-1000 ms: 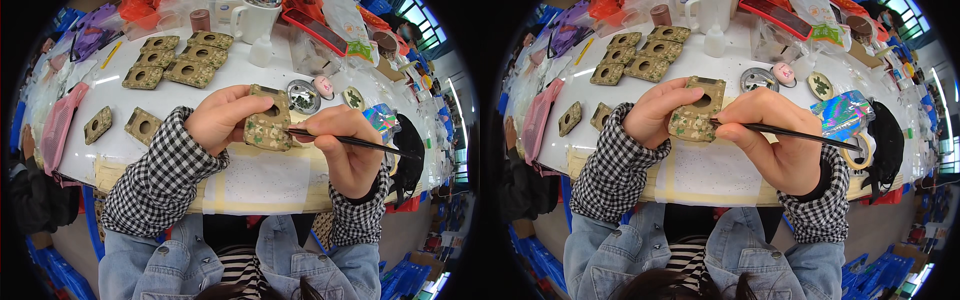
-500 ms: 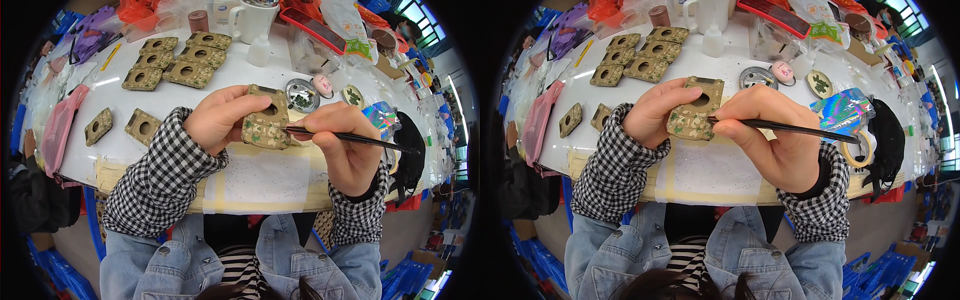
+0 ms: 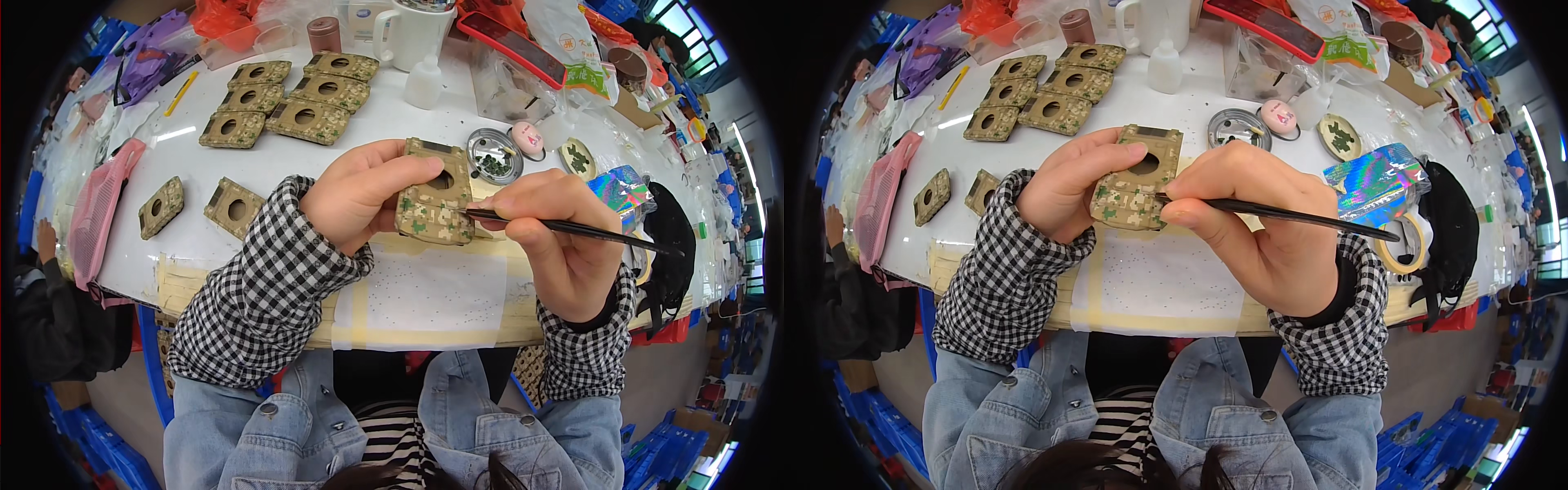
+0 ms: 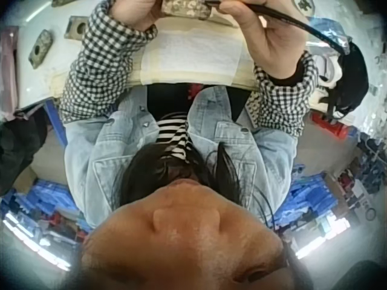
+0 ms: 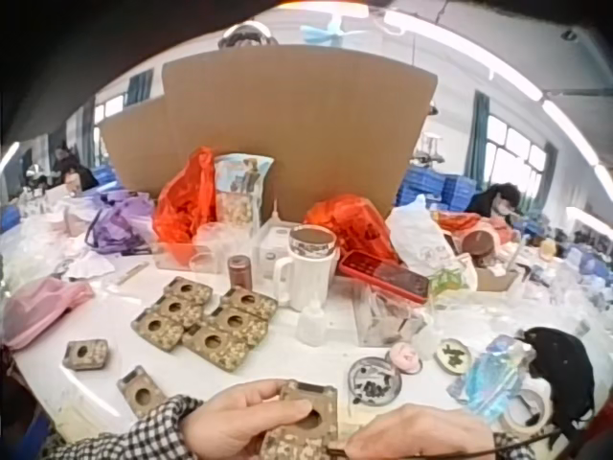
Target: Painting or detailing a plastic toy tank chassis using a small brush at a workbench.
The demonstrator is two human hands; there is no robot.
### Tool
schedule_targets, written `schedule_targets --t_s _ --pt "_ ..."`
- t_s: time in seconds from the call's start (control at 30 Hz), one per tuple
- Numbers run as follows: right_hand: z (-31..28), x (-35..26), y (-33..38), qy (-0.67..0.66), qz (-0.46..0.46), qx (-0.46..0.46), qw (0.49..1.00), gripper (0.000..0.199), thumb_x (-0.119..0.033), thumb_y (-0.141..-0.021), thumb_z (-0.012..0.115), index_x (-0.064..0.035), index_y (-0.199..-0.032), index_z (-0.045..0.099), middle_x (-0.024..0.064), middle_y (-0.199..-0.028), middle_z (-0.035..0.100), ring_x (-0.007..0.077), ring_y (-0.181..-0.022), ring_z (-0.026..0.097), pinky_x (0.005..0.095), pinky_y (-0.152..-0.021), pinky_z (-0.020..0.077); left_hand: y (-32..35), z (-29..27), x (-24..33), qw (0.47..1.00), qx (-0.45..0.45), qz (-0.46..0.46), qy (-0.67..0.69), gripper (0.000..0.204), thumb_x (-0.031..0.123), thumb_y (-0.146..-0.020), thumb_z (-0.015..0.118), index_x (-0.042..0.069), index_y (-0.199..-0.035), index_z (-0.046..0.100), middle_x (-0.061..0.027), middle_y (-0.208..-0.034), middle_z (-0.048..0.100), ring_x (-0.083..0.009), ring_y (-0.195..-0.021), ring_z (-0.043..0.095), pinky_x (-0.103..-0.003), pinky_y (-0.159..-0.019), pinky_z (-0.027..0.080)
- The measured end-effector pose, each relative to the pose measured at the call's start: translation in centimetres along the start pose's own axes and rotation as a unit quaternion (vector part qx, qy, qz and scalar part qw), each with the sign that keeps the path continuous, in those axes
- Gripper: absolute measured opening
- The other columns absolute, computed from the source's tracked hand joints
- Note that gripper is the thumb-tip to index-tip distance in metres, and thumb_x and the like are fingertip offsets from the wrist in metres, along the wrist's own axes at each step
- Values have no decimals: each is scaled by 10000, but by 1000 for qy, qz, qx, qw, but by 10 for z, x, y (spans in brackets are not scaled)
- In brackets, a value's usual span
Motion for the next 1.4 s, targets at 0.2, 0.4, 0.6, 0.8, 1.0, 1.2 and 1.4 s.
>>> schedule_targets --t_s 0.2,0.4,0.6,0.8,1.0,1.2,1.4 --pt "1 0 1 -3 8 2 1000 137 -69 -791 716 22 -846 630 112 -795 657 215 -705 644 272 -629 500 1 0 0 1000 3 -4 -1 336 176 -923 539 -49 -1170 501 -115 -1066 632 -145 -936 635 -266 -819 516" --pt "1 1 1 -3 9 1 1000 137 -67 -788 718 21 -849 631 111 -795 656 211 -700 642 271 -624 498 0 -1 0 1000 4 -2 0 339 174 -923 538 -50 -1174 502 -116 -1072 631 -149 -944 634 -270 -824 514" --pt "0 -2 -1 9 -3 -3 1000 144 -67 -784 721 22 -851 630 111 -795 655 209 -700 642 268 -623 497 -1 0 -1 1000 -1 -3 2 347 179 -923 538 -49 -1181 502 -117 -1079 630 -150 -952 630 -272 -834 510" --pt "1 4 2 -28 33 6 999 132 -66 -803 710 26 -856 631 106 -806 652 185 -706 633 258 -635 489 0 -1 -1 1000 -1 -1 -3 350 186 -925 535 -52 -1180 501 -117 -1076 631 -150 -953 630 -274 -839 508" --pt "-4 11 6 -123 55 35 990 117 -51 -861 642 38 -934 620 84 -864 641 147 -779 606 244 -699 468 -2 0 -2 1000 -2 0 2 360 201 -926 541 -52 -1177 496 -120 -1071 623 -151 -935 638 -275 -819 529" --pt "-30 14 8 -38 68 91 993 84 -25 -894 568 30 -940 611 96 -875 627 180 -782 600 282 -700 458 -3 -1 1 1000 -3 4 0 378 173 -935 517 -63 -1224 455 -134 -1105 617 -163 -976 630 -285 -846 519" --pt "-18 25 8 242 34 5 970 102 -30 -801 661 -11 -897 631 105 -781 603 253 -728 579 320 -666 460 -3 -5 0 1000 9 6 -5 378 165 -933 519 -57 -1230 447 -136 -1112 612 -170 -988 628 -291 -853 523"
Point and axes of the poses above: each hand's wrist, its own y-axis away from the middle knuckle, its own z-axis out of the palm, x = y × z, the point moved 9 cm from there along -y, towards the middle knuckle
